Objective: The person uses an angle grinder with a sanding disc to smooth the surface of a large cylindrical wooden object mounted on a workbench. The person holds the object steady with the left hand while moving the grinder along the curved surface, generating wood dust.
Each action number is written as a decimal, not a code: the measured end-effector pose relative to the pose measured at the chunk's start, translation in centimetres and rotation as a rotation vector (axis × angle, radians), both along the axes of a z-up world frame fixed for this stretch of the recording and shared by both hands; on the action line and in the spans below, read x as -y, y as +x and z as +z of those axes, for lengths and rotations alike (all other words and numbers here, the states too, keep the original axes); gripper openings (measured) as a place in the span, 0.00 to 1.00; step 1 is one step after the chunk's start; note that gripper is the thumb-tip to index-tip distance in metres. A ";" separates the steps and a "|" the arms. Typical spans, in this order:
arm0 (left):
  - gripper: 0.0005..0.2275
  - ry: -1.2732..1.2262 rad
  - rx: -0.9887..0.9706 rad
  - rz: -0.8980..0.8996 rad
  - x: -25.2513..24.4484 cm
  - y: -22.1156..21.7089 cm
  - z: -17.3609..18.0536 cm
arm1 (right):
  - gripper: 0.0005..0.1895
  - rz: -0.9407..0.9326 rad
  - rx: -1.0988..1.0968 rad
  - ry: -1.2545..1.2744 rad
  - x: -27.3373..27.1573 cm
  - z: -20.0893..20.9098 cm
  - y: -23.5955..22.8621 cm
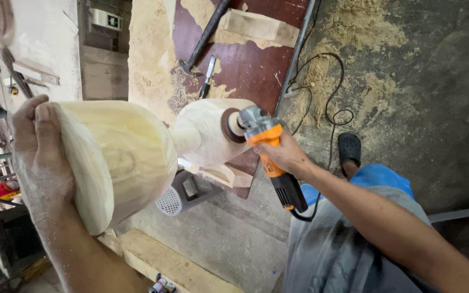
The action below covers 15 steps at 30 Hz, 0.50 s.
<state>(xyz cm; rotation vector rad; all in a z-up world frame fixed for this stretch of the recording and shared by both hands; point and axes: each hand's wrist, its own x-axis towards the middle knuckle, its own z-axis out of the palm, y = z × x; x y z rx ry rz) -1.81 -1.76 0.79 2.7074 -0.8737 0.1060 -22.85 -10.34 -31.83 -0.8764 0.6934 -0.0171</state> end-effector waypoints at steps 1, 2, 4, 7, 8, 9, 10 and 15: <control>0.19 -0.003 -0.010 -0.002 0.1 0.1 0.0 | 0.17 -0.015 -0.013 0.037 -0.3 -0.3 -0.2; 0.19 -0.007 -0.009 0.005 0.3 0.1 0.0 | 0.17 -0.031 -0.025 0.074 -0.4 -0.7 -0.2; 0.19 -0.015 -0.006 0.026 0.2 0.1 -0.1 | 0.17 -0.028 -0.071 0.178 -0.6 -1.5 -0.5; 0.19 -0.003 -0.010 0.042 0.3 -0.2 0.1 | 0.19 -0.031 -0.082 0.300 0.0 -2.4 -0.9; 0.19 0.010 0.001 0.052 0.4 -0.3 0.1 | 0.19 -0.034 -0.076 0.335 0.3 -2.6 -1.0; 0.19 0.023 0.013 0.062 0.6 -0.3 0.2 | 0.20 -0.040 -0.082 0.331 0.6 -2.6 -1.0; 0.19 0.035 0.025 0.071 0.7 -0.3 0.2 | 0.21 -0.046 -0.089 0.328 0.9 -2.5 -0.9; 0.20 0.022 -0.003 0.126 0.5 -0.4 0.0 | 0.25 0.010 -0.010 -0.048 1.5 -0.4 -0.2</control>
